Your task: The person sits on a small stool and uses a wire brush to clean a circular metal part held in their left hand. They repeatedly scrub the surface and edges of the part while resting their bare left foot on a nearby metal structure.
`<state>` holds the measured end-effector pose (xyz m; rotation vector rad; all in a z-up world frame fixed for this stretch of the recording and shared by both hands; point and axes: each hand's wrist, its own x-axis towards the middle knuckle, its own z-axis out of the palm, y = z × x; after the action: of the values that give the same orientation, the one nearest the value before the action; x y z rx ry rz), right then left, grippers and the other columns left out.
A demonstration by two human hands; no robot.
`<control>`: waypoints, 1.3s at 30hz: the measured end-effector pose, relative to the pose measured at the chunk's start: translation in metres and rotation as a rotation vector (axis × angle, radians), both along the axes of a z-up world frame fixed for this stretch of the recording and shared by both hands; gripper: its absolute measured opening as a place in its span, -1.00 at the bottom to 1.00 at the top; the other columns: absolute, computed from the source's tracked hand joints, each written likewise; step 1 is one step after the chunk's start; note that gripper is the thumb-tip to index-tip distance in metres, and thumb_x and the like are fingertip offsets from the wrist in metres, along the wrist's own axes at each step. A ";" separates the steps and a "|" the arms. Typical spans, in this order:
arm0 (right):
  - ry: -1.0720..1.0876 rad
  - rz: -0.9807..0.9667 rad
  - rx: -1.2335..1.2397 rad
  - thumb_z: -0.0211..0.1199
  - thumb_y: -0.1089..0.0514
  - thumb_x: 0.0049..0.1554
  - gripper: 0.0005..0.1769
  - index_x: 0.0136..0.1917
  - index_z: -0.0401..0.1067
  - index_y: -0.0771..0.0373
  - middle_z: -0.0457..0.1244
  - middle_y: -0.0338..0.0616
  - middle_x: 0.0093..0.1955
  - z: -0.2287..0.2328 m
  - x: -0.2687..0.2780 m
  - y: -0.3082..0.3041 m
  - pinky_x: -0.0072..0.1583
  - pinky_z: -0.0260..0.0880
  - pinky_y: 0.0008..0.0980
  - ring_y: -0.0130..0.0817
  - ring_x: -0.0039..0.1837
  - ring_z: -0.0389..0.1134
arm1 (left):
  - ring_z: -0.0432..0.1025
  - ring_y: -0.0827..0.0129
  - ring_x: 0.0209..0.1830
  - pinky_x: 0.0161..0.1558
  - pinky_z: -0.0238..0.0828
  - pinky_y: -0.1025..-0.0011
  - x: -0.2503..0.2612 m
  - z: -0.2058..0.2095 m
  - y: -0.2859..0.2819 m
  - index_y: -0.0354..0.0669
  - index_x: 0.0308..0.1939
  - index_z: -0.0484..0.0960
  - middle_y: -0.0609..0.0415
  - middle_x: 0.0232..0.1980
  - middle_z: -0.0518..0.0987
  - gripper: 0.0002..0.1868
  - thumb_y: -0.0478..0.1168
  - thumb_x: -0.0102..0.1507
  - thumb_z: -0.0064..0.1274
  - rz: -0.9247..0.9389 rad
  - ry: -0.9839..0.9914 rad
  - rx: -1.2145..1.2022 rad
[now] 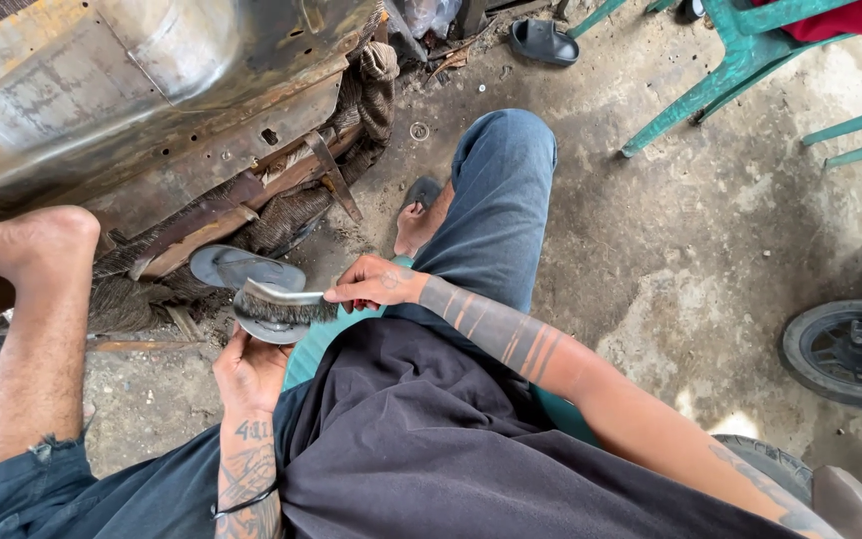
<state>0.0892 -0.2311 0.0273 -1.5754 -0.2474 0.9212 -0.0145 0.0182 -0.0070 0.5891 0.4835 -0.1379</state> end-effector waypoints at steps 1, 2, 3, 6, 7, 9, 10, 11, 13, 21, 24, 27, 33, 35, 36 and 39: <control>-0.050 -0.020 -0.019 0.35 -0.17 0.15 -0.53 -0.35 0.56 0.25 0.30 -0.08 -0.47 -0.005 0.002 0.000 -0.39 0.33 -0.50 -0.48 -0.50 0.28 | 0.54 0.06 0.13 0.00 0.58 0.00 -0.001 0.007 -0.002 0.08 0.25 0.57 -0.04 0.14 0.63 -0.61 -0.18 0.36 -0.15 0.011 0.003 -0.006; -0.101 -0.040 -0.038 0.32 -0.20 0.18 -0.50 -0.34 0.57 0.25 0.31 -0.08 -0.47 -0.010 0.004 0.000 -0.39 0.34 -0.48 -0.46 -0.50 0.29 | 0.55 0.09 0.09 -0.04 0.60 0.03 -0.003 0.015 -0.004 0.04 0.23 0.57 -0.03 0.11 0.65 -0.63 -0.20 0.37 -0.16 0.022 0.007 -0.012; -0.099 -0.040 -0.036 0.32 -0.20 0.18 -0.50 -0.34 0.57 0.25 0.31 -0.08 -0.47 -0.008 0.002 -0.001 -0.39 0.34 -0.48 -0.46 -0.50 0.29 | 0.55 0.09 0.09 -0.04 0.60 0.03 -0.003 0.016 -0.005 0.04 0.23 0.57 -0.03 0.11 0.65 -0.63 -0.20 0.37 -0.16 0.022 0.009 -0.010; -0.120 -0.027 -0.054 0.34 -0.21 0.16 -0.51 -0.36 0.55 0.22 0.30 -0.10 -0.47 -0.004 -0.001 -0.001 -0.39 0.35 -0.47 -0.46 -0.50 0.30 | 0.54 0.08 0.11 -0.01 0.58 0.04 0.000 0.014 -0.003 0.08 0.25 0.56 -0.03 0.14 0.64 -0.62 -0.18 0.37 -0.16 0.010 -0.012 -0.021; -0.075 -0.023 -0.019 0.34 -0.18 0.15 -0.52 -0.36 0.56 0.24 0.29 -0.10 -0.47 -0.004 -0.004 0.000 -0.38 0.34 -0.49 -0.47 -0.50 0.29 | 0.54 0.05 0.13 0.00 0.58 0.01 0.000 0.009 -0.002 0.08 0.25 0.57 -0.06 0.15 0.63 -0.61 -0.17 0.36 -0.15 0.005 -0.015 -0.017; -0.026 -0.017 0.016 0.35 -0.16 0.15 -0.54 -0.35 0.56 0.25 0.29 -0.11 -0.47 -0.011 -0.002 -0.001 -0.38 0.33 -0.51 -0.48 -0.49 0.28 | 0.54 0.02 0.15 0.00 0.58 -0.03 -0.002 0.009 -0.003 0.09 0.26 0.57 -0.08 0.17 0.63 -0.61 -0.16 0.36 -0.15 0.003 -0.013 -0.014; -0.106 -0.015 -0.014 0.31 -0.16 0.20 -0.52 -0.33 0.56 0.25 0.30 -0.10 -0.47 -0.017 0.003 -0.004 -0.39 0.33 -0.50 -0.47 -0.50 0.29 | 0.53 0.04 0.15 0.01 0.57 0.00 -0.003 0.014 -0.005 0.07 0.24 0.57 -0.06 0.16 0.63 -0.61 -0.18 0.36 -0.16 0.009 -0.006 -0.023; -0.191 -0.016 -0.041 0.26 -0.17 0.25 -0.50 -0.31 0.56 0.25 0.30 -0.10 -0.47 -0.023 0.010 -0.005 -0.40 0.34 -0.49 -0.46 -0.50 0.30 | 0.52 0.06 0.14 0.02 0.56 0.03 -0.002 0.020 -0.006 0.05 0.23 0.57 -0.04 0.15 0.63 -0.62 -0.21 0.36 -0.17 0.011 -0.003 -0.028; -0.108 -0.021 -0.005 0.31 -0.17 0.19 -0.52 -0.34 0.56 0.26 0.30 -0.10 -0.47 -0.009 -0.003 -0.002 -0.39 0.34 -0.50 -0.47 -0.50 0.29 | 0.52 0.02 0.16 0.03 0.56 -0.01 -0.004 0.002 0.000 0.06 0.26 0.56 -0.08 0.17 0.62 -0.60 -0.19 0.36 -0.17 -0.001 -0.013 -0.016; -0.153 -0.002 -0.074 0.27 -0.15 0.22 -0.53 -0.34 0.54 0.24 0.29 -0.11 -0.46 -0.017 0.004 -0.003 -0.36 0.36 -0.45 -0.42 -0.47 0.32 | 0.54 0.07 0.10 0.02 0.55 -0.03 -0.001 0.020 -0.012 0.11 0.12 0.62 -0.02 0.07 0.65 -0.71 -0.19 0.37 -0.12 0.036 0.028 -0.008; -0.033 0.021 -0.153 0.36 -0.20 0.09 -0.57 -0.33 0.53 0.18 0.31 -0.14 -0.42 -0.032 0.007 -0.002 -0.31 0.45 -0.47 -0.45 -0.38 0.36 | 0.54 -0.02 0.08 0.06 0.50 -0.11 0.001 0.004 -0.017 0.09 0.02 0.69 -0.06 0.05 0.67 -0.77 -0.17 0.39 -0.07 0.115 0.050 -0.054; -0.031 -0.075 -0.298 0.14 -0.26 0.23 -0.54 -0.21 0.57 0.10 0.32 -0.13 -0.35 -0.070 0.007 -0.001 -0.22 0.46 -0.41 -0.41 -0.32 0.37 | 0.55 0.06 0.11 0.10 0.48 -0.08 -0.002 -0.029 -0.010 0.05 0.04 0.67 -0.02 0.03 0.68 -0.76 -0.20 0.36 -0.06 0.103 -0.001 -0.042; 0.159 -0.304 -0.069 0.16 -0.15 0.26 -0.53 -0.25 0.51 0.27 0.36 0.06 -0.38 -0.042 -0.002 -0.009 -0.29 0.44 -0.32 -0.26 -0.40 0.40 | 0.56 0.15 -0.09 0.00 0.53 0.07 0.006 -0.015 -0.012 0.08 0.00 0.62 0.07 -0.11 0.67 -0.82 -0.16 0.33 0.00 0.040 0.073 -0.046; 0.147 -0.327 0.062 0.21 0.02 0.21 -0.73 -0.20 0.44 0.25 0.32 0.10 -0.36 -0.046 -0.003 -0.010 -0.29 0.41 -0.31 -0.24 -0.41 0.37 | 0.57 0.19 -0.07 0.03 0.52 0.09 0.010 -0.001 -0.016 0.09 -0.03 0.60 0.13 -0.14 0.65 -0.85 -0.15 0.35 -0.01 0.036 0.040 -0.064; 0.168 -0.297 0.057 0.21 0.02 0.21 -0.73 -0.20 0.44 0.25 0.32 0.10 -0.36 -0.042 -0.013 -0.009 -0.29 0.41 -0.31 -0.24 -0.41 0.37 | 0.57 0.19 -0.07 0.03 0.52 0.09 0.004 0.000 -0.015 0.09 -0.03 0.60 0.13 -0.14 0.65 -0.85 -0.15 0.35 -0.01 0.067 0.059 -0.064; 0.257 -0.094 0.162 0.18 0.08 0.23 -0.73 -0.25 0.38 0.24 0.28 0.08 -0.41 -0.032 -0.016 -0.010 -0.47 0.27 -0.46 -0.29 -0.45 0.35 | 0.61 0.22 -0.18 -0.11 0.58 0.21 0.009 0.003 -0.013 0.12 -0.04 0.61 0.11 -0.21 0.67 -0.83 -0.09 0.36 -0.06 0.037 0.034 -0.017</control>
<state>0.0737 -0.2407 -0.0051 -1.2949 -0.0641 0.9938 -0.0051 0.0050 -0.0042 0.5617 0.5251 -0.1171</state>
